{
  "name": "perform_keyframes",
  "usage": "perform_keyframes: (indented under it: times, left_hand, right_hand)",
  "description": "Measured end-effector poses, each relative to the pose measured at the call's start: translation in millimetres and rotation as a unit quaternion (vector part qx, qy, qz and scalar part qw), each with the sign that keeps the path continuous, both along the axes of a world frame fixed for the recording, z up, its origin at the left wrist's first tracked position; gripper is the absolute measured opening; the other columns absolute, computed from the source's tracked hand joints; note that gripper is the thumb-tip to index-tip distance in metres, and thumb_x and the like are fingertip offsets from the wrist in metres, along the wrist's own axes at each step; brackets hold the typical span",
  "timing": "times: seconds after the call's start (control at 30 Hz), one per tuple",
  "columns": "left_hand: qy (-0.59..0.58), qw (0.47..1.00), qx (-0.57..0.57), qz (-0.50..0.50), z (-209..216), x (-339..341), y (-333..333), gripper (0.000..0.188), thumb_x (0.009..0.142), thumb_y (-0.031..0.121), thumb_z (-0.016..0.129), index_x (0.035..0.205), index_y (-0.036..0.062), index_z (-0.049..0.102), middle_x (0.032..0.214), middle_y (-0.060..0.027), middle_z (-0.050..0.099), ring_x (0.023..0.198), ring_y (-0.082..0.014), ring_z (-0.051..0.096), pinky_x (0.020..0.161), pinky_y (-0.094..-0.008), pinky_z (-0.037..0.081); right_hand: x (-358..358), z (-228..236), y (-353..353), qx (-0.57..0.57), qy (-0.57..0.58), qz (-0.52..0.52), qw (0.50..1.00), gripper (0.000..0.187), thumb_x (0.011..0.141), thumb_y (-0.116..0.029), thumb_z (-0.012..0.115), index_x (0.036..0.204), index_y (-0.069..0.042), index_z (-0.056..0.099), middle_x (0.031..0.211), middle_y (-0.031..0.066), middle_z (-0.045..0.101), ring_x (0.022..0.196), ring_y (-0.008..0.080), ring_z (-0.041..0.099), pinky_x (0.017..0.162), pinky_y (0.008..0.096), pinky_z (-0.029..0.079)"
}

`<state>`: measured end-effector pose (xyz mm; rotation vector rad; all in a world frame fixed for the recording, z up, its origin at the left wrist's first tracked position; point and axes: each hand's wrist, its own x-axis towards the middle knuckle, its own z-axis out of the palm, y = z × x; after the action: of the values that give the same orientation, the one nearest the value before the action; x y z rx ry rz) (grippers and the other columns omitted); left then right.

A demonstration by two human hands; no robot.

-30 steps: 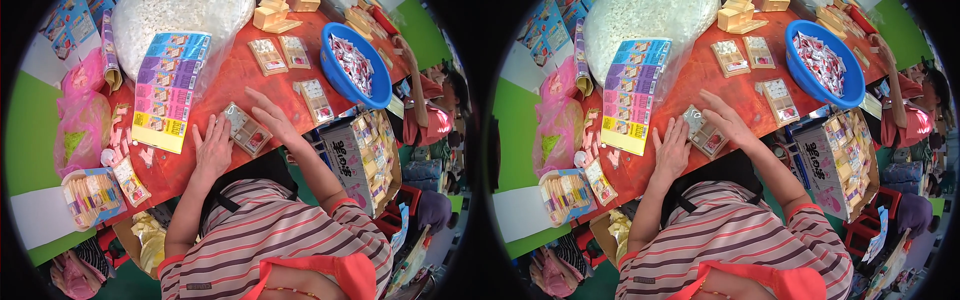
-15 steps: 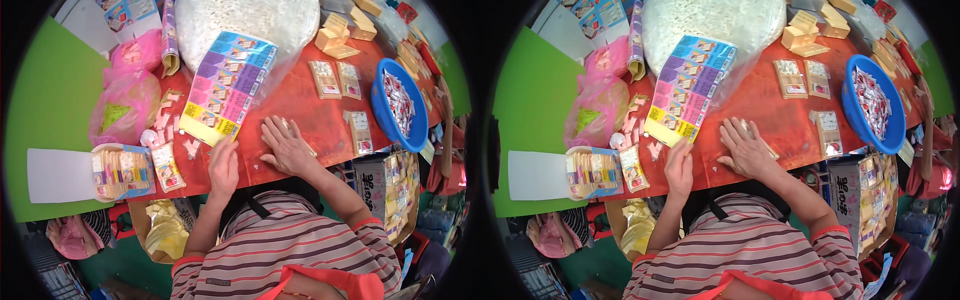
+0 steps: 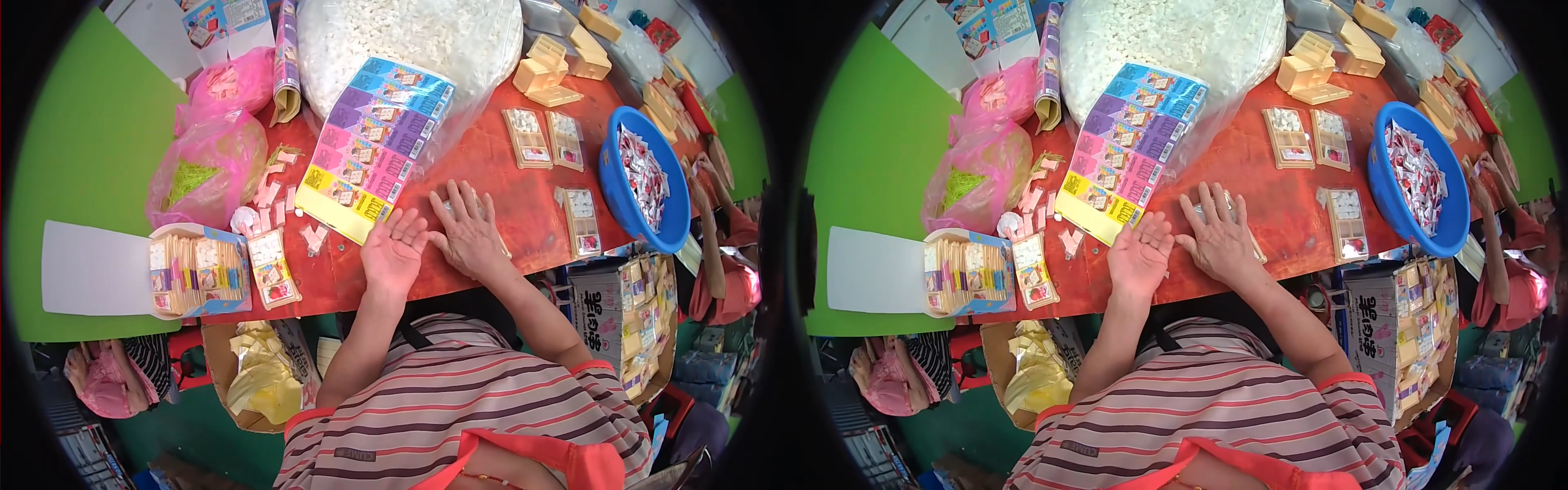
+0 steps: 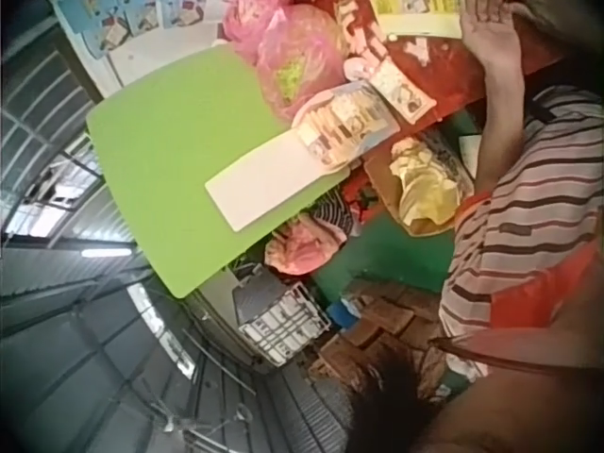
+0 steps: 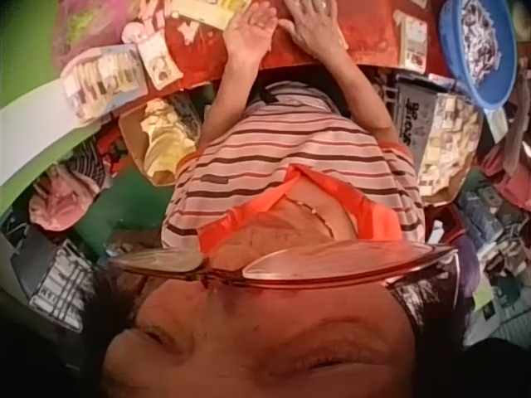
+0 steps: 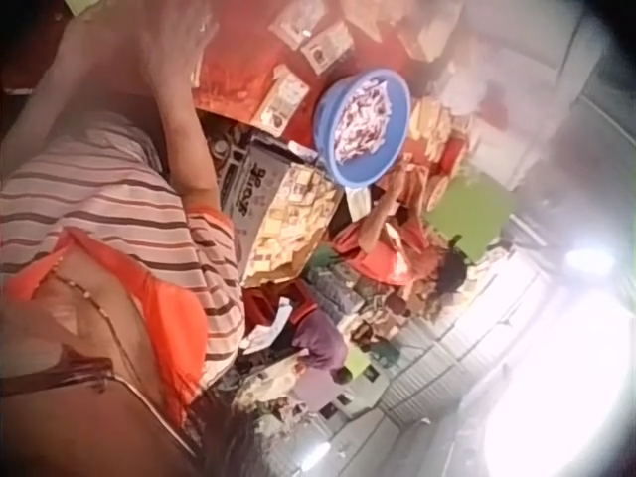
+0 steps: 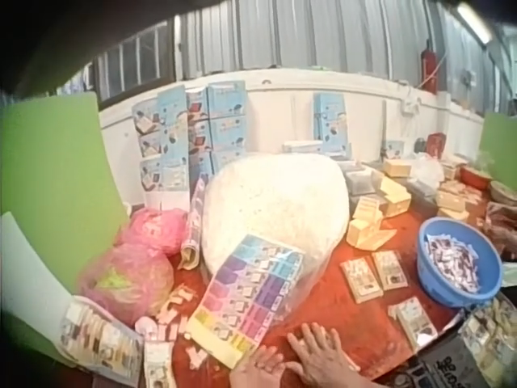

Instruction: Packaging stacks of small paper cards into boxes and applying labels or bands.

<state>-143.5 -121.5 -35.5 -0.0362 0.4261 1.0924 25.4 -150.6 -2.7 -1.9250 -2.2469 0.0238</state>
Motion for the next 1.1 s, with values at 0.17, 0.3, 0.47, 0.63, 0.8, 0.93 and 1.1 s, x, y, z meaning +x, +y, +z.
perform_keyframes:
  times: [0.17,0.3,0.47,0.63,0.8,0.93,1.1]
  left_hand:
    - [0.063,0.992,-0.072,0.086,5,-3,2,0.036,0.099,0.029,0.043,0.115,-0.0003,0.058,0.116,-0.0174,0.064,0.104,-0.0326,0.064,0.091,-0.0454,0.051]
    - [0.069,0.993,-0.059,0.079,0,-21,3,0.031,0.099,0.026,0.044,0.11,0.002,0.06,0.109,-0.0153,0.067,0.098,-0.0331,0.067,0.084,-0.0433,0.055]
    - [0.139,0.984,-0.082,0.073,12,-28,2,0.028,0.099,0.025,0.045,0.115,0.0059,0.057,0.102,-0.014,0.068,0.092,-0.033,0.068,0.077,-0.043,0.057]
    - [0.142,0.986,-0.059,0.067,5,-39,3,0.027,0.099,0.026,0.047,0.119,0.0095,0.055,0.1,-0.0154,0.067,0.079,-0.0331,0.069,0.067,-0.0438,0.057]
    - [0.195,0.973,0.004,0.12,4,-55,3,0.029,0.099,0.028,0.046,0.117,0.007,0.052,0.094,-0.0154,0.068,0.075,-0.0326,0.069,0.061,-0.0429,0.057]
    - [0.265,0.949,0.087,0.15,11,-62,-3,0.028,0.099,0.029,0.046,0.112,0.0048,0.052,0.093,-0.0153,0.068,0.072,-0.0321,0.069,0.06,-0.041,0.057]
    - [0.244,0.952,0.061,0.174,9,-69,-10,0.027,0.099,0.029,0.047,0.106,0.0028,0.051,0.09,-0.0156,0.066,0.069,-0.0309,0.068,0.058,-0.0401,0.055]
  right_hand:
    - [1,-3,0,-0.011,0.004,-0.014,1.0,0.061,0.096,-0.05,0.042,0.146,-0.015,0.035,0.154,0.0183,0.025,0.144,0.037,0.021,0.113,0.0589,0.016]
    - [0,7,1,-0.022,0.013,-0.026,0.999,0.056,0.096,-0.043,0.049,0.144,-0.015,0.04,0.154,0.017,0.027,0.143,0.0356,0.023,0.112,0.0588,0.017]
    - [-26,22,29,0.103,-0.003,0.075,0.992,0.051,0.09,-0.028,0.055,0.139,-0.015,0.046,0.15,0.0154,0.033,0.14,0.031,0.03,0.111,0.0562,0.02]
    - [-60,13,87,0.235,-0.053,0.212,0.947,0.037,0.081,-0.017,0.056,0.117,-0.01,0.058,0.125,0.009,0.053,0.119,0.024,0.048,0.104,0.0473,0.033]
    - [-61,14,98,0.3,-0.006,0.295,0.907,0.025,0.077,-0.017,0.057,0.1,-0.007,0.061,0.092,0.0048,0.054,0.095,0.0213,0.054,0.094,0.0432,0.039]
    - [-63,10,91,0.293,0.011,0.305,0.906,0.027,0.076,-0.018,0.057,0.1,-0.006,0.062,0.089,0.0046,0.054,0.092,0.021,0.055,0.093,0.0421,0.039]
    - [-65,7,87,0.279,-0.003,0.312,0.908,0.029,0.076,-0.016,0.058,0.103,-0.007,0.062,0.092,0.0043,0.054,0.093,0.0201,0.055,0.092,0.0413,0.039]
